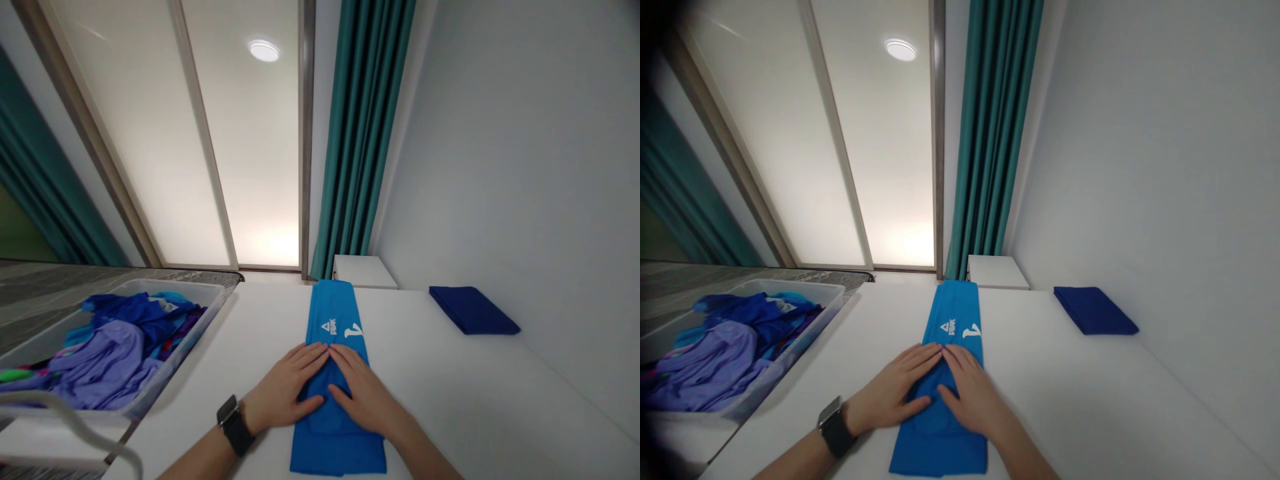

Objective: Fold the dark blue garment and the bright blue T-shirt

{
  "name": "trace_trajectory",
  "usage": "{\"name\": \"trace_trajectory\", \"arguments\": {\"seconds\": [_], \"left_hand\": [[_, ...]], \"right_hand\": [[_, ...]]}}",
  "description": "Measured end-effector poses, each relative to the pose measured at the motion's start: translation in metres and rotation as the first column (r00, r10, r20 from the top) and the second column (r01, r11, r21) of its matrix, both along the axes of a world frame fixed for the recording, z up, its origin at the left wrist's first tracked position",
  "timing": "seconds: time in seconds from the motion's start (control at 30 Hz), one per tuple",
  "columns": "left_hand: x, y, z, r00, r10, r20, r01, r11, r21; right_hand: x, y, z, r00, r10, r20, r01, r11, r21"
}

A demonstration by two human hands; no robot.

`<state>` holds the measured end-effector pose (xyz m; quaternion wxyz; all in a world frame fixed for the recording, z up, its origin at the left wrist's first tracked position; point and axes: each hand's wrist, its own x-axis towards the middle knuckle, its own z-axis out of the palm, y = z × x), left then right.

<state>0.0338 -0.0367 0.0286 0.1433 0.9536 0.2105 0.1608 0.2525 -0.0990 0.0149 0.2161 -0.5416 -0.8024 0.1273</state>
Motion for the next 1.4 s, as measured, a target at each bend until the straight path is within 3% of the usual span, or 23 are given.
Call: {"name": "trace_trajectory", "arguments": {"seconds": [0.1,0.2,0.4,0.73,1.07,1.23,1.4], "left_hand": [[0.001,-0.003,-0.005,0.996,-0.003,-0.090,0.004,1.000,0.003],[0.002,-0.006,-0.010,0.993,0.017,-0.115,-0.015,1.000,0.023],[0.006,-0.012,-0.015,0.995,0.054,-0.086,-0.051,0.998,0.039],[0.005,0.000,-0.015,0.984,0.119,-0.130,-0.117,0.993,0.024],[0.014,-0.014,-0.027,0.982,0.155,-0.106,-0.144,0.984,0.108],[0.010,-0.014,-0.007,0.997,0.067,-0.036,-0.063,0.993,0.103],[0.010,-0.025,0.013,0.998,-0.056,0.018,0.054,0.992,0.114]], "right_hand": [[0.002,-0.001,-0.003,0.986,0.060,0.156,-0.053,0.997,-0.048],[0.004,-0.001,0.000,0.972,0.100,0.212,-0.086,0.993,-0.075],[0.008,0.002,0.005,0.962,0.128,0.240,-0.106,0.989,-0.104],[0.002,-0.012,0.003,0.969,0.063,0.239,-0.037,0.993,-0.112],[0.012,-0.009,0.003,0.968,0.106,0.227,-0.077,0.988,-0.134],[0.015,-0.014,0.007,0.981,0.132,0.145,-0.118,0.987,-0.107],[0.007,-0.035,0.017,0.990,0.130,0.052,-0.129,0.992,-0.013]]}}
